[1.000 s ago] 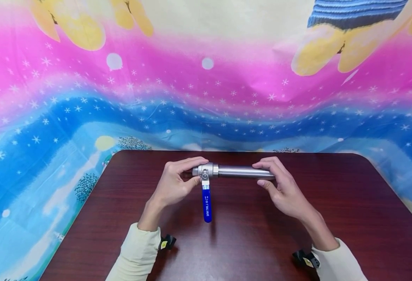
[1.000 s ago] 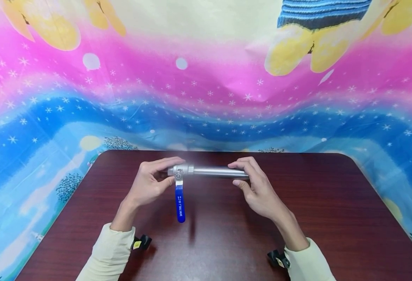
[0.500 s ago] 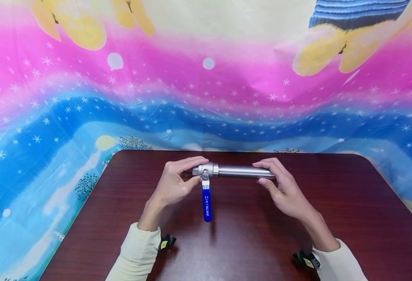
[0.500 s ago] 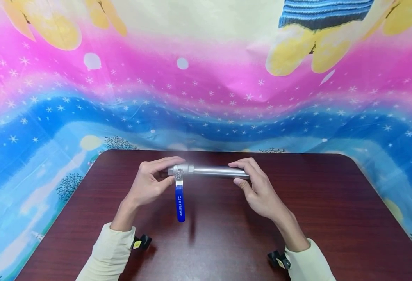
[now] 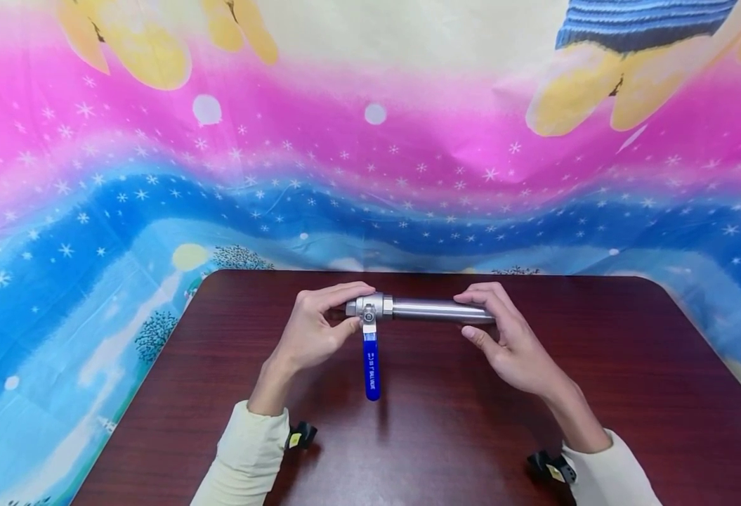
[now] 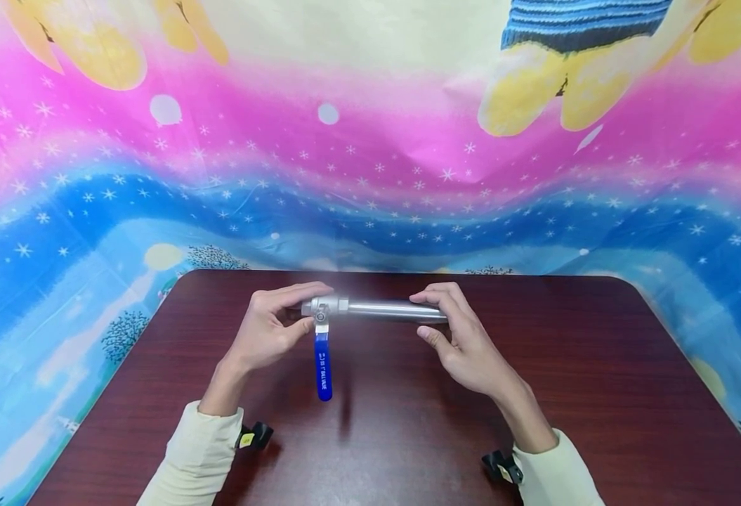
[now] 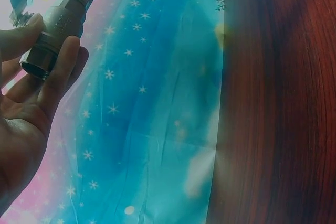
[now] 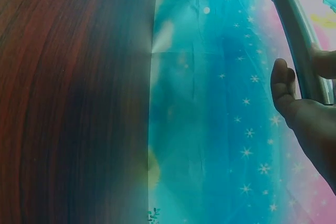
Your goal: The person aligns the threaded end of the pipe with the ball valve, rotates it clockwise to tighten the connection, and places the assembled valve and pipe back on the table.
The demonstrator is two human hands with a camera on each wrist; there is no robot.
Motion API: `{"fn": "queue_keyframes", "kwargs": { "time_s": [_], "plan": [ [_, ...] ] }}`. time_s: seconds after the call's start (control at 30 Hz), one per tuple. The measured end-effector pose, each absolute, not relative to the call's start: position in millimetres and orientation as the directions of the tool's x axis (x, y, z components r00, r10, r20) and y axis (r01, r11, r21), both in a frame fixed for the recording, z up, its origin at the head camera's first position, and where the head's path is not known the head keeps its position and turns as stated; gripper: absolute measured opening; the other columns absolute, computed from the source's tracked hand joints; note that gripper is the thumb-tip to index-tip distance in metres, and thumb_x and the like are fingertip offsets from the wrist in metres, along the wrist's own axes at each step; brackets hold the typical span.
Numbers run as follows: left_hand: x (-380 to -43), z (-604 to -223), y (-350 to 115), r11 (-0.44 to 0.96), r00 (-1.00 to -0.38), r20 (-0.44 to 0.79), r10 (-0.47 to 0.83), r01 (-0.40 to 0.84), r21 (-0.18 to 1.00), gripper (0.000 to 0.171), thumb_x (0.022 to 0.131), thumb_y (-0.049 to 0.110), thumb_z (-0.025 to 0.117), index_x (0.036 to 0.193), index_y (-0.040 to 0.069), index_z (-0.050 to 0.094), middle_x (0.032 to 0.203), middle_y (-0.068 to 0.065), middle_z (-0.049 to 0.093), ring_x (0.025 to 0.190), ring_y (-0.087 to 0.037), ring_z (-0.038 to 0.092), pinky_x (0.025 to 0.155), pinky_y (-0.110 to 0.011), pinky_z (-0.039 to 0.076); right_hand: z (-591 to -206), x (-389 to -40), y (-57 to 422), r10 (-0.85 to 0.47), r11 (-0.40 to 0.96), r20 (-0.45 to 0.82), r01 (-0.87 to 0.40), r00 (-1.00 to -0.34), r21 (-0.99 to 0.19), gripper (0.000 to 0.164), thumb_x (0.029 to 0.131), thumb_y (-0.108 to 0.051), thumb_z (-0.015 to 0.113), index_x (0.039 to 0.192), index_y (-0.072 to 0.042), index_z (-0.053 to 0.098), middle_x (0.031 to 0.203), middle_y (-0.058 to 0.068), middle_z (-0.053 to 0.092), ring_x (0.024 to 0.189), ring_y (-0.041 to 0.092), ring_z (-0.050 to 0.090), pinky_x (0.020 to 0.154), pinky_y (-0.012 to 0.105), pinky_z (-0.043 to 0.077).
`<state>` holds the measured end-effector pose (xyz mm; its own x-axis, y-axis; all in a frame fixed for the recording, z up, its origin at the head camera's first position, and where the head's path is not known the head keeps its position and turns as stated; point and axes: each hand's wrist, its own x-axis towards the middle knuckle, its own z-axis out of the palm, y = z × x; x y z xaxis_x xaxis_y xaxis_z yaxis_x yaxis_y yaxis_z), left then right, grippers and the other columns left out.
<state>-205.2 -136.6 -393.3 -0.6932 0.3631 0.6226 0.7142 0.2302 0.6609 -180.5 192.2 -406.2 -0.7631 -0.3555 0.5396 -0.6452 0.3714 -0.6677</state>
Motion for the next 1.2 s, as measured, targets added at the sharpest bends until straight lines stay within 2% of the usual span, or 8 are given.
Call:
{"fn": "queue_keyframes", "kwargs": {
  "time_s": [0.23, 0.4, 0.63, 1.03, 1.2],
  "plan": [
    [-205.1, -393.8, -136.8, 0.219, -0.712, 0.598, 0.367, 0.691, 0.688, 0.052, 0.080, -0.019, 0.076, 0.127, 0.002, 0.077, 0.128, -0.016, 0.077, 0.100, -0.017, 0.072, 0.077, -0.026, 0.066, -407.0, -180.4, 191.4, -0.340, 0.396, 0.531, -0.630, -0.777, -0.668, 0.049, 0.094, 0.016, 0.067, 0.137, -0.007, 0.063, 0.134, 0.006, 0.055, 0.115, 0.005, 0.052, 0.083, 0.012, 0.047],
    [-204.7, -393.1, -135.8, 0.215, -0.717, 0.594, 0.364, 0.686, 0.695, 0.051, 0.080, -0.019, 0.076, 0.127, 0.002, 0.077, 0.128, -0.016, 0.077, 0.101, -0.018, 0.073, 0.079, -0.028, 0.067, -407.0, -182.4, 190.3, -0.327, 0.404, 0.552, -0.642, -0.767, -0.652, 0.047, 0.093, 0.018, 0.068, 0.134, -0.003, 0.064, 0.131, 0.006, 0.058, 0.115, 0.005, 0.053, 0.089, 0.012, 0.044],
    [-205.1, -393.4, -136.0, 0.212, -0.706, 0.610, 0.360, 0.698, 0.683, 0.052, 0.079, -0.020, 0.076, 0.126, 0.001, 0.077, 0.127, -0.016, 0.078, 0.102, -0.017, 0.072, 0.078, -0.027, 0.066, -406.7, -183.6, 189.9, -0.327, 0.398, 0.585, -0.670, -0.742, -0.627, 0.049, 0.092, 0.017, 0.069, 0.135, -0.007, 0.066, 0.130, 0.007, 0.062, 0.117, 0.004, 0.055, 0.097, 0.009, 0.043],
    [-205.4, -393.1, -136.0, 0.199, -0.694, 0.624, 0.360, 0.710, 0.675, 0.053, 0.078, -0.021, 0.076, 0.127, 0.001, 0.077, 0.128, -0.017, 0.077, 0.102, -0.014, 0.072, 0.074, -0.031, 0.067, -406.0, -182.4, 190.4, -0.316, 0.392, 0.593, -0.671, -0.740, -0.629, 0.049, 0.093, 0.017, 0.067, 0.136, -0.007, 0.067, 0.129, 0.007, 0.064, 0.110, 0.004, 0.057, 0.092, 0.009, 0.046],
    [-205.1, -392.5, -135.9, 0.199, -0.691, 0.625, 0.362, 0.713, 0.673, 0.053, 0.078, -0.020, 0.077, 0.127, 0.000, 0.077, 0.128, -0.017, 0.077, 0.106, -0.015, 0.072, 0.076, -0.031, 0.067, -405.8, -182.6, 191.5, -0.316, 0.386, 0.590, -0.669, -0.743, -0.636, 0.051, 0.094, 0.017, 0.066, 0.138, -0.009, 0.067, 0.129, 0.007, 0.064, 0.106, 0.007, 0.060, 0.090, 0.010, 0.048]
  ]
}}
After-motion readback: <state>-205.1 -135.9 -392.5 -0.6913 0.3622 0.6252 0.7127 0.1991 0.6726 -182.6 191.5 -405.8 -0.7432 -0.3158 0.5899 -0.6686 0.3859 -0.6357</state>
